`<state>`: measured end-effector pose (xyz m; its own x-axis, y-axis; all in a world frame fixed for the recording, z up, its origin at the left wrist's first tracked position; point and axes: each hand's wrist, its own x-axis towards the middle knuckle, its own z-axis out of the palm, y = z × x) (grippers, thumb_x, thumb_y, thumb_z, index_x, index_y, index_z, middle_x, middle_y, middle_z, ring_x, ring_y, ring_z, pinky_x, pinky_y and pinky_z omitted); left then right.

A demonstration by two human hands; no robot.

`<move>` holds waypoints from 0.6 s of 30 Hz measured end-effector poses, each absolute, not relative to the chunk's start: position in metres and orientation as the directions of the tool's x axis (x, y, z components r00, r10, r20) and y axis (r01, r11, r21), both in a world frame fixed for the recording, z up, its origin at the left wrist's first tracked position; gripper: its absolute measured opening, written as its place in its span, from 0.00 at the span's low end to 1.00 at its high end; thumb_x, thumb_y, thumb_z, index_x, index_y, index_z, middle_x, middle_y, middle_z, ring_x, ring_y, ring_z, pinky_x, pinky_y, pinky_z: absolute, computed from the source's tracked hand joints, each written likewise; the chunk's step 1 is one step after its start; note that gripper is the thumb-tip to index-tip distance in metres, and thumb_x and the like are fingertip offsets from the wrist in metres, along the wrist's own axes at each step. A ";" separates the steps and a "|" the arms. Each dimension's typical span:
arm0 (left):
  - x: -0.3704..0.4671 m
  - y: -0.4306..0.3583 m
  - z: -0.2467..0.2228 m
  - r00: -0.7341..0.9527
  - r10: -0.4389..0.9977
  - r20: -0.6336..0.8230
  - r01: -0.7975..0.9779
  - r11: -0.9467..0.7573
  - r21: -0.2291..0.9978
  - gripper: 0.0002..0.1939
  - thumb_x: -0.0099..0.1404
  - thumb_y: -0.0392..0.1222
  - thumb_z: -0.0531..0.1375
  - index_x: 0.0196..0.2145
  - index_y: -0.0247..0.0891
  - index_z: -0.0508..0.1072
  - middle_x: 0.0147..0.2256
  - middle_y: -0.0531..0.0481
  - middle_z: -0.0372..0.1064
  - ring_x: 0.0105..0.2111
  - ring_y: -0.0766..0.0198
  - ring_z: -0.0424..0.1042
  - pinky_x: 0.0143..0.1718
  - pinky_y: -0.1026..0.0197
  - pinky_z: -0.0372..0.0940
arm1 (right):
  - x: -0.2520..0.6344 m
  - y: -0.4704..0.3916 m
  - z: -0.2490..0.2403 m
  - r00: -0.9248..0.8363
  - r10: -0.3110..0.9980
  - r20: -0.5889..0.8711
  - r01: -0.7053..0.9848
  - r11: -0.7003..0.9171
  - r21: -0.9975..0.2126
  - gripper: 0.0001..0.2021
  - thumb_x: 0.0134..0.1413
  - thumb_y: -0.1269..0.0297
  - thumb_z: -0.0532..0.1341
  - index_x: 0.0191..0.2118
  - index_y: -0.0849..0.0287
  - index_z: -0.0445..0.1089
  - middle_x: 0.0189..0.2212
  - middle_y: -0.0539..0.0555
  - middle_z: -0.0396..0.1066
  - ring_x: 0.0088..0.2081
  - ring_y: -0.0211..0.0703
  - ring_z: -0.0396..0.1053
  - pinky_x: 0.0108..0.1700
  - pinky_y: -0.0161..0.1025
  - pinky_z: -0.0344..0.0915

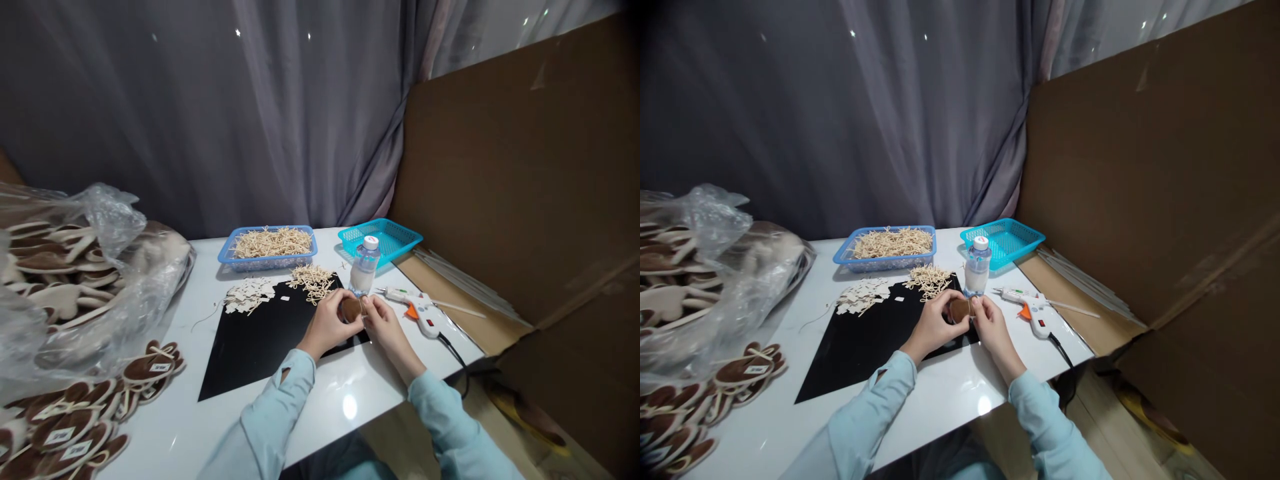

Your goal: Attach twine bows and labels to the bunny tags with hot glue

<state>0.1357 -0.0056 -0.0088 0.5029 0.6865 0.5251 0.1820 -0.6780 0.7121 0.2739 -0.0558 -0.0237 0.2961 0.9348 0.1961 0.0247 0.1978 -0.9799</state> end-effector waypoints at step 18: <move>0.137 -0.008 -0.008 0.482 0.702 0.525 0.228 -0.679 0.698 0.12 0.53 0.35 0.61 0.37 0.40 0.69 0.33 0.51 0.69 0.32 0.61 0.69 0.32 0.61 0.63 | 0.270 -0.057 -0.019 0.288 0.955 0.079 -0.108 0.114 -0.988 0.23 0.45 0.40 0.63 0.24 0.56 0.58 0.19 0.43 0.52 0.20 0.34 0.48 0.23 0.33 0.45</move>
